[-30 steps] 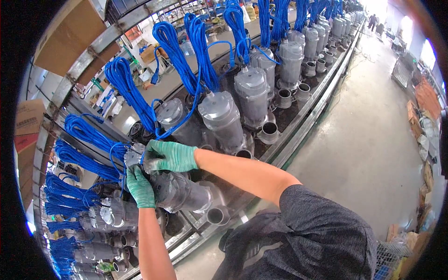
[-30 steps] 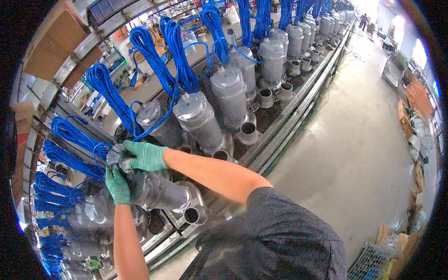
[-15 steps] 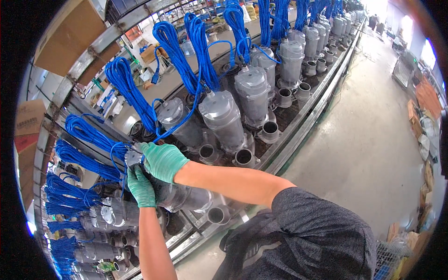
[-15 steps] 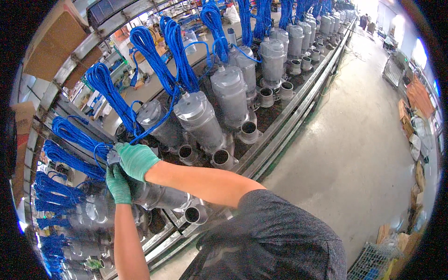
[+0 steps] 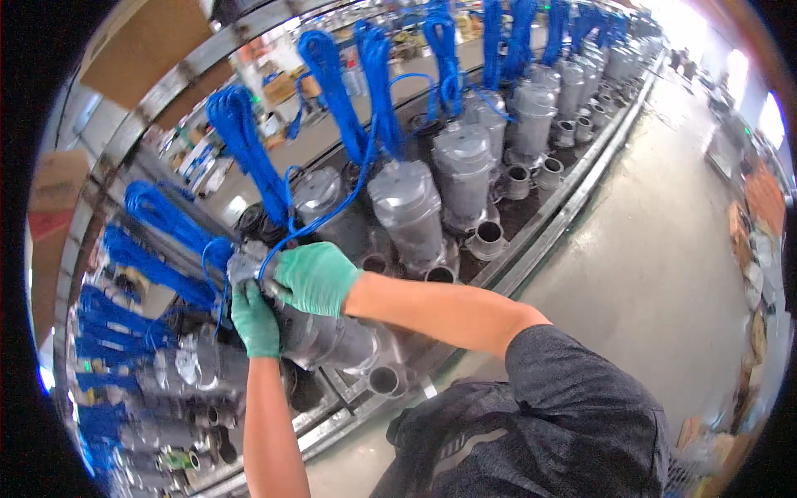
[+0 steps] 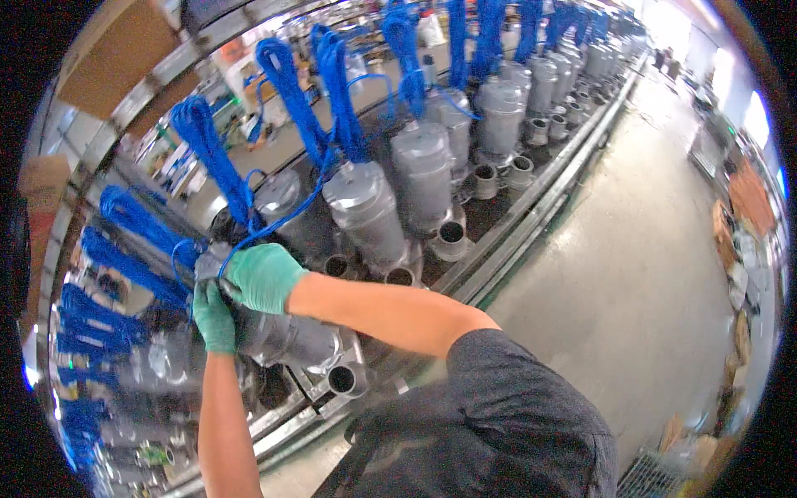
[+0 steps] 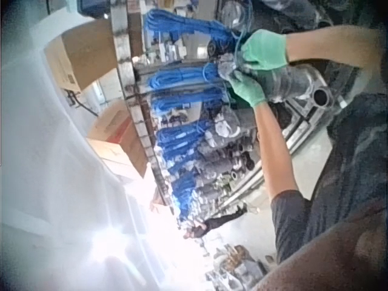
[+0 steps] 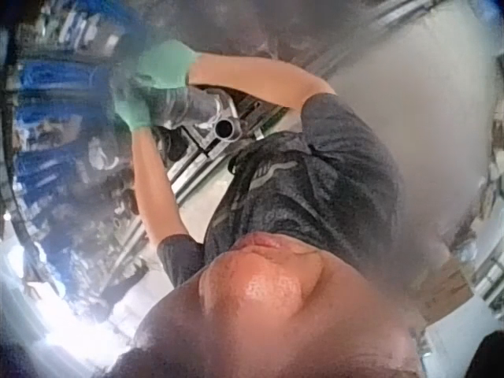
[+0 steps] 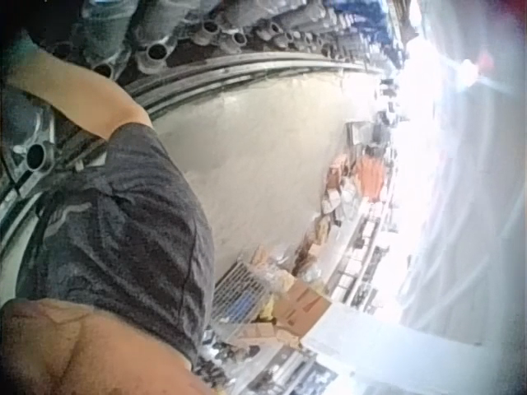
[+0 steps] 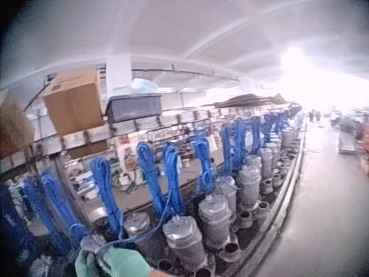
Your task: The person picks up small metal components from a box on the floor and moves to a row of industrial pump housings on a workbench. The person installs the components onto each housing while attaching a blue wire to them by hand.
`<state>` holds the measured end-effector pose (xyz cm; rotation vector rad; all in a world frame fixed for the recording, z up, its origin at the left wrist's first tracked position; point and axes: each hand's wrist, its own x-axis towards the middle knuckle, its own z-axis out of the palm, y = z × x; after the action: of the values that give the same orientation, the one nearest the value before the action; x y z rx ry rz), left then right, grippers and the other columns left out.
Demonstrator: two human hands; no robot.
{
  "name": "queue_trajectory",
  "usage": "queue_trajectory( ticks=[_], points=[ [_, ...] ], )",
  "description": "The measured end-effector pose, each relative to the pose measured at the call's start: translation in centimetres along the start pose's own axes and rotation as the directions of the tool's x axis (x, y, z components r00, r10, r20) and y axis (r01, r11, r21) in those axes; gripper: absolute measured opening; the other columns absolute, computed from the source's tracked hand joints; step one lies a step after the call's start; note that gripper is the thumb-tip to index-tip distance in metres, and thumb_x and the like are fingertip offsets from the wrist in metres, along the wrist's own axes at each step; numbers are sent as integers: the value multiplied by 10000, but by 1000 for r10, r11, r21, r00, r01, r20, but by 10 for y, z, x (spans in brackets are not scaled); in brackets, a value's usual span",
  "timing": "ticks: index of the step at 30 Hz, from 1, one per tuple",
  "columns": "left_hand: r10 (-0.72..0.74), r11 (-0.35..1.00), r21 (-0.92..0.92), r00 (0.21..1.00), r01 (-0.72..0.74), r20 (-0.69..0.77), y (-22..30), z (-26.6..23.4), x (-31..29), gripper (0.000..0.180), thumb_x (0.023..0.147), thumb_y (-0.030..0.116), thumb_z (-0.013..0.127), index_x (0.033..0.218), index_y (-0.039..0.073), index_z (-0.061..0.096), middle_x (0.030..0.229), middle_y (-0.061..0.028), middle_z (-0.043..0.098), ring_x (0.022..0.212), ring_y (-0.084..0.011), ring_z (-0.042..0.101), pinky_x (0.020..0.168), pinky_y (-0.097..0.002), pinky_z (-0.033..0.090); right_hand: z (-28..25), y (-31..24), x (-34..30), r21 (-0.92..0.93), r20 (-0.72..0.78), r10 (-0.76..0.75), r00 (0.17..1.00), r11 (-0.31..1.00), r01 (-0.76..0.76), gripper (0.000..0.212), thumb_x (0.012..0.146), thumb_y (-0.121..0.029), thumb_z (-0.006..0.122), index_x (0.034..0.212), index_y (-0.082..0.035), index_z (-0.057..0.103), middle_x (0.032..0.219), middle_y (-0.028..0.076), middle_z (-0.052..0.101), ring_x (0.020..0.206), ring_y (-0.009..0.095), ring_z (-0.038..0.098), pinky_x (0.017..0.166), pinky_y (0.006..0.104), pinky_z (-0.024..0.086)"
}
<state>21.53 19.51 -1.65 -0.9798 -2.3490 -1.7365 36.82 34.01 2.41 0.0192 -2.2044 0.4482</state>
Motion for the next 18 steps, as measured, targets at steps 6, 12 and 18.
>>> queue_trajectory(
  ticks=[6, 12, 18],
  points=[
    [305, 877, 390, 952, -281, 0, 0, 7, 0, 242, 1000, 202, 521, 1093, 8, 632, 1037, -290, 662, 970, -470, 634, 792, -495, 498, -35, 0, 13, 251, 395, 140, 908, 934, -253, 341, 927, -364, 621, 1079, -66, 690, 1026, 184, 708, 977, 351, 684, 885, 457, 530],
    [262, 675, 677, 953, -294, 152, 13, -4, -11, 240, 823, 102, 553, 1025, 67, 677, 1013, -164, 650, 882, -341, 628, 763, -457, 527, -24, 23, 29, 487, 590, -72, 804, 826, -284, 419, 907, -271, 673, 1270, -65, 641, 1250, 128, 682, 1151, 223, 627, 1028, 373, 470],
    [66, 903, 427, 998, -50, -22, 21, 18, -10, 212, 967, 138, 543, 1130, 20, 610, 1105, -245, 639, 925, -397, 646, 779, -467, 519, 10, 38, 2, 326, 315, 118, 942, 918, -224, 450, 935, -443, 670, 1007, -3, 611, 880, 128, 634, 821, 199, 571, 787, 347, 480]
  ],
)
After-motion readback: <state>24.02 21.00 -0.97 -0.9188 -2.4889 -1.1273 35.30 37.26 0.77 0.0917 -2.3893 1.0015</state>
